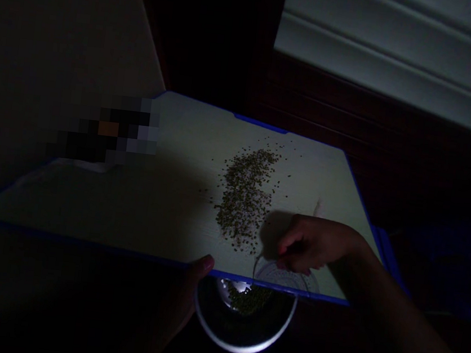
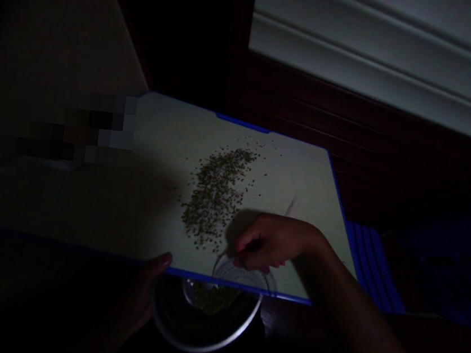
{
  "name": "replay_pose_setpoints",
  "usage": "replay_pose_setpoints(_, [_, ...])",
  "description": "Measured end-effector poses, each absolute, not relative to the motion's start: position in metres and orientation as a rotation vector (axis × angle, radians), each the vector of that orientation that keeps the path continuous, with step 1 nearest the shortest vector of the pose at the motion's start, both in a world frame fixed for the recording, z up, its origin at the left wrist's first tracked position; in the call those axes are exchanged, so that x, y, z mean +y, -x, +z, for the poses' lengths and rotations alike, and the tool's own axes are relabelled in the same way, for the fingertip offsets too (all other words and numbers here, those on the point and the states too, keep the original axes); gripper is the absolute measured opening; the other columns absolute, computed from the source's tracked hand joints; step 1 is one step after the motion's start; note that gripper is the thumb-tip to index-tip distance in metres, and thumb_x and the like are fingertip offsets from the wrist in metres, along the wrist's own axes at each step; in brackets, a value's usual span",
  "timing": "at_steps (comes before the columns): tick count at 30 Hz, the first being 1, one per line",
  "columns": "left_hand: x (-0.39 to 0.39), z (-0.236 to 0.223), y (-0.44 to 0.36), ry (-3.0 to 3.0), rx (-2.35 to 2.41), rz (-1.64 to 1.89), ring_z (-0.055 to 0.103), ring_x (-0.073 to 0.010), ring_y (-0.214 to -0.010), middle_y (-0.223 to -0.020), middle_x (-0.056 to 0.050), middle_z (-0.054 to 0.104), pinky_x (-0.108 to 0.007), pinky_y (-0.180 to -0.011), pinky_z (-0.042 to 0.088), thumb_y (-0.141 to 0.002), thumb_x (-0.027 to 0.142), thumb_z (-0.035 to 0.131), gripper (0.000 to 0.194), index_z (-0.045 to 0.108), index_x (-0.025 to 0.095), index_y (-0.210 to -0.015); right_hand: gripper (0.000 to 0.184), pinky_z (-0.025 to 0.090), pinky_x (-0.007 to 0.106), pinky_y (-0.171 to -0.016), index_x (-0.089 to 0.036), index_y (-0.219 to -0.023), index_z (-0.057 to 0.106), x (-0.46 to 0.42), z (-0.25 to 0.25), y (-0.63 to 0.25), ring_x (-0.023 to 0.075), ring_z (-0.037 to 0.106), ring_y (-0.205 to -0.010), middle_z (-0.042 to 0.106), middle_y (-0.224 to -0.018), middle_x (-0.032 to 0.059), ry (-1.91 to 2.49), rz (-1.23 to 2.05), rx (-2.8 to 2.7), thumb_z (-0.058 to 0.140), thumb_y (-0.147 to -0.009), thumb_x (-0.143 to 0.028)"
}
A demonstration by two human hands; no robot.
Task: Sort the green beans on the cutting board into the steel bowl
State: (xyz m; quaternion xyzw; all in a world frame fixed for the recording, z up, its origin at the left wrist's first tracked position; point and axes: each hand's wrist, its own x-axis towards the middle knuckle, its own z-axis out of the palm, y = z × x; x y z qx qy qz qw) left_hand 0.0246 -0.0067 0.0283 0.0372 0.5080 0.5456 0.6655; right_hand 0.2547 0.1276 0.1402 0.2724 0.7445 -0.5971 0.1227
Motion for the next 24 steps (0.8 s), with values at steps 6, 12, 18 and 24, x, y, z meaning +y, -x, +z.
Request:
replay_pose_setpoints(6, [-0.009,0.017,-0.020,-0.129,1.096,1.206,0.067,-0.0436,-0.124,-0.104,-0.013,0.085,-0.053,-0.113,0.048,-0.058,0.046,0.091,0.052,0.081,0.012,-0.097,0.022,0.028,0.015,-0.038,-0.015,-0.069,0.062,0.129,0.143,-0.259,0.0033,0.042,-0.035,0.053,-0.048,-0.0079,-0.888,-1.649,2.269,0.064,-0.090,-0.023])
replay_pose_setpoints(12, [-0.008,0.014,-0.020,-0.105,1.097,1.262,0.065,-0.0414,-0.127,-0.112,-0.012,0.083,-0.052,-0.113,0.047,-0.062,0.039,0.089,0.060,0.077,0.013,-0.115,0.021,0.030,0.014,-0.037,-0.015,-0.069,0.061,0.136,0.151,-0.272,0.0034,0.042,-0.036,0.052,-0.047,-0.0082,-1.040,-1.590,2.373,0.061,-0.089,-0.018])
replay_pose_setpoints(18, [-0.007,0.020,-0.022,-0.068,1.110,1.233,0.067,-0.0431,-0.124,-0.098,-0.013,0.085,-0.053,-0.112,0.049,-0.061,0.036,0.088,0.041,0.080,0.012,-0.094,0.020,0.034,0.014,-0.037,-0.016,-0.070,0.061,0.134,0.147,-0.268,0.0047,0.045,-0.038,0.055,-0.050,-0.0071,-1.011,-1.606,2.370,0.062,-0.089,-0.024])
replay_pose_setpoints(24, [-0.008,0.021,-0.023,-0.037,1.092,1.241,0.063,-0.0405,-0.130,-0.111,-0.012,0.084,-0.051,-0.114,0.047,-0.063,0.034,0.087,0.045,0.079,0.015,-0.103,0.023,0.033,0.014,-0.035,-0.015,-0.072,0.063,0.130,0.139,-0.258,0.0049,0.043,-0.037,0.054,-0.049,-0.0068,-0.917,-1.630,2.357,0.062,-0.091,-0.028])
